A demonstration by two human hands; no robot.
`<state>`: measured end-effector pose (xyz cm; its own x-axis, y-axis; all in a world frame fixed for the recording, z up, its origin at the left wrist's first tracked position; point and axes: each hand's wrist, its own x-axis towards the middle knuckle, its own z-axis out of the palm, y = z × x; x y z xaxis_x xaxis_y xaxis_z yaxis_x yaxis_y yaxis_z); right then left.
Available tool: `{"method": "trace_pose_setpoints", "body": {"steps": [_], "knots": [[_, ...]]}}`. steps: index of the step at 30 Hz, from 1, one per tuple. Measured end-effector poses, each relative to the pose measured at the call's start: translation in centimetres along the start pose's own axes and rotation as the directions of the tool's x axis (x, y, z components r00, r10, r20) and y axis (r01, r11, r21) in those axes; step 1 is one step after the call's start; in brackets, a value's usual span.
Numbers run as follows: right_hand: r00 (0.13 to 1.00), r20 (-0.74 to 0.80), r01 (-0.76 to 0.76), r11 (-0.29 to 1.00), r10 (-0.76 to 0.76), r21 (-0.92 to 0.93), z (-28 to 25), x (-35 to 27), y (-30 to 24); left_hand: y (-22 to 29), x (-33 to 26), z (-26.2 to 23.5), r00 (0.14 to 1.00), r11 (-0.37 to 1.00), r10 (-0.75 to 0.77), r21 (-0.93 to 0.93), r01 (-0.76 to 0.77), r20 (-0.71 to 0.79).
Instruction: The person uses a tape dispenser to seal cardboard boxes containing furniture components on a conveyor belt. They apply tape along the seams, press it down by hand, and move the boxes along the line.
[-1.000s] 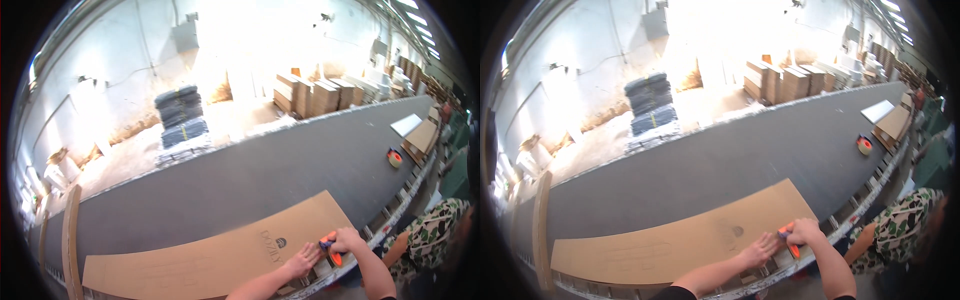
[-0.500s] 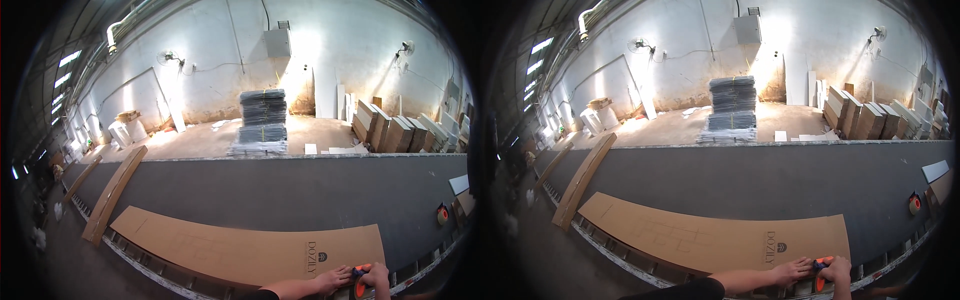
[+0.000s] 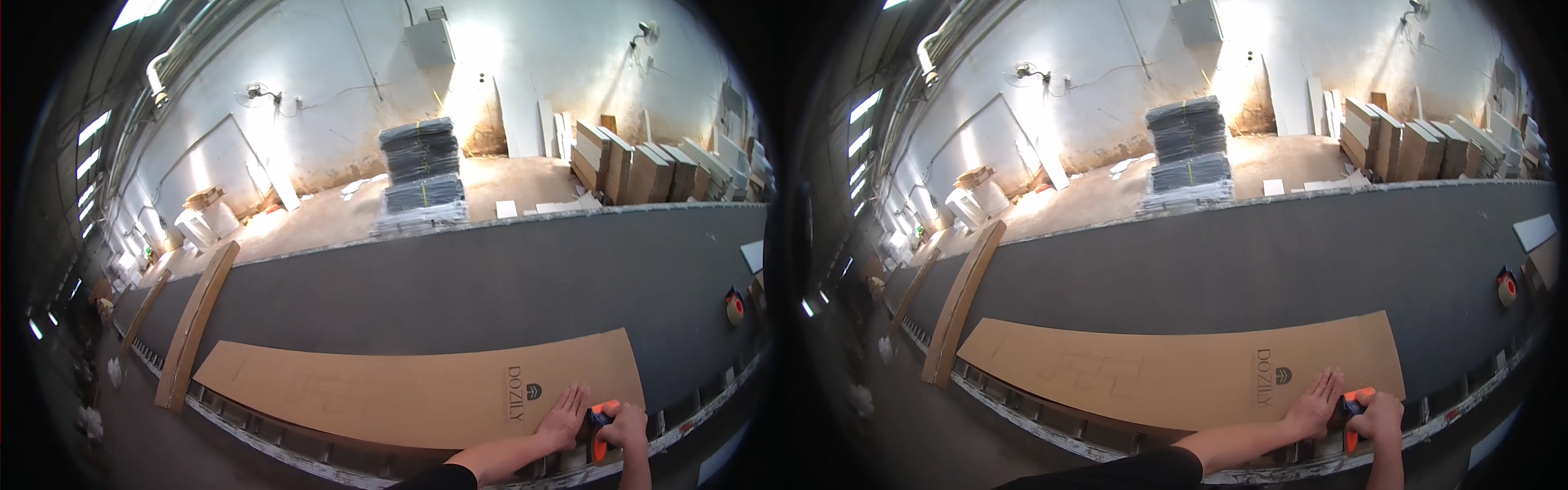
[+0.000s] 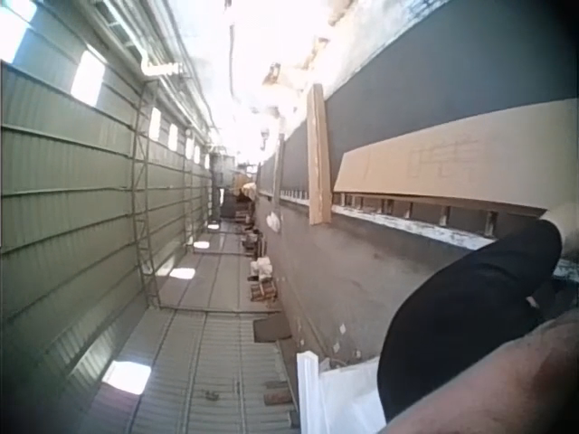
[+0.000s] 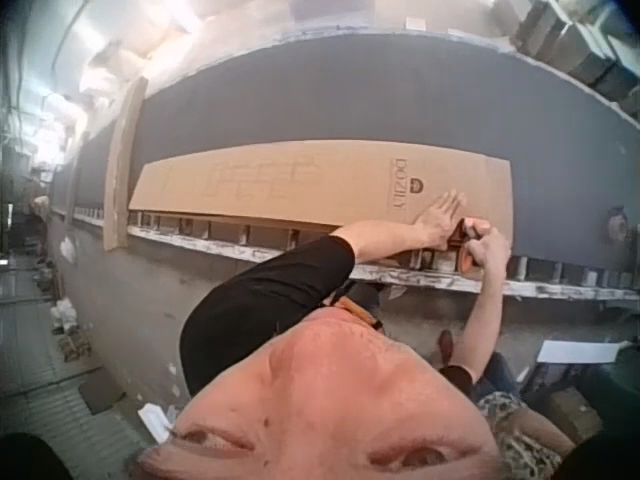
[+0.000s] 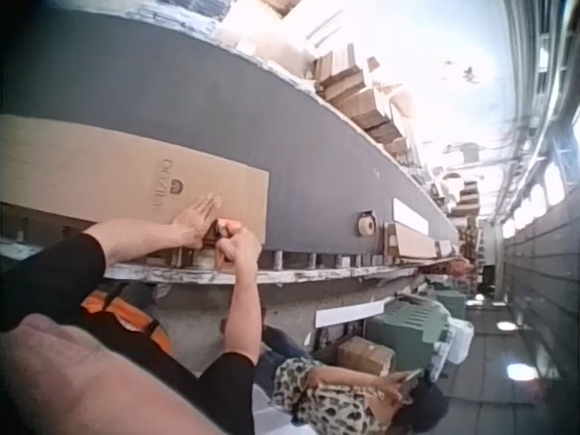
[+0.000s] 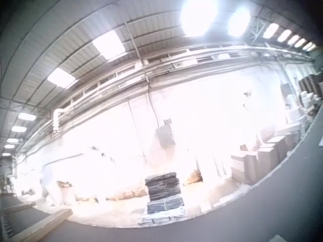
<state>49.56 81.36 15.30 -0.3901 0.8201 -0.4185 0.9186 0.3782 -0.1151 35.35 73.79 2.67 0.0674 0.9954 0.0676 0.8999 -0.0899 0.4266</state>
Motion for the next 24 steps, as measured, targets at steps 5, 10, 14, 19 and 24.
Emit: {"method": "trace_pose_setpoints", "body": {"steps": [5, 10, 14, 19, 24], "knots": [[0.986, -0.026, 0.169, 0.981, -0.167, 0.097, -1.0, 3.5, -1.4, -2.4, 1.4, -1.3, 0.999, 0.998, -0.005, 0.066, 0.008, -0.053], [0.995, 0.022, 0.094, 0.993, -0.096, 0.078, -0.9, 4.6, -0.4, -1.9, 3.2, -1.6, 0.990, 0.979, 0.015, 0.201, -0.043, 0.139], [0.998, 0.064, 0.022, 0.994, -0.029, 0.106, -0.2, 2.4, 0.7, -0.3, 2.6, -1.0, 0.989, 0.972, 0.045, 0.221, -0.075, 0.138], [0.998, -0.028, 0.068, 0.986, -0.065, 0.152, 1.7, 0.3, 0.0, -0.6, 0.3, -1.5, 0.982, 0.968, 0.063, 0.227, -0.103, 0.176], [0.993, -0.085, 0.095, 0.991, -0.087, 0.096, 3.5, -1.5, -1.0, -1.8, -1.6, 0.0, 0.992, 0.978, 0.099, 0.175, -0.112, 0.084]]}}
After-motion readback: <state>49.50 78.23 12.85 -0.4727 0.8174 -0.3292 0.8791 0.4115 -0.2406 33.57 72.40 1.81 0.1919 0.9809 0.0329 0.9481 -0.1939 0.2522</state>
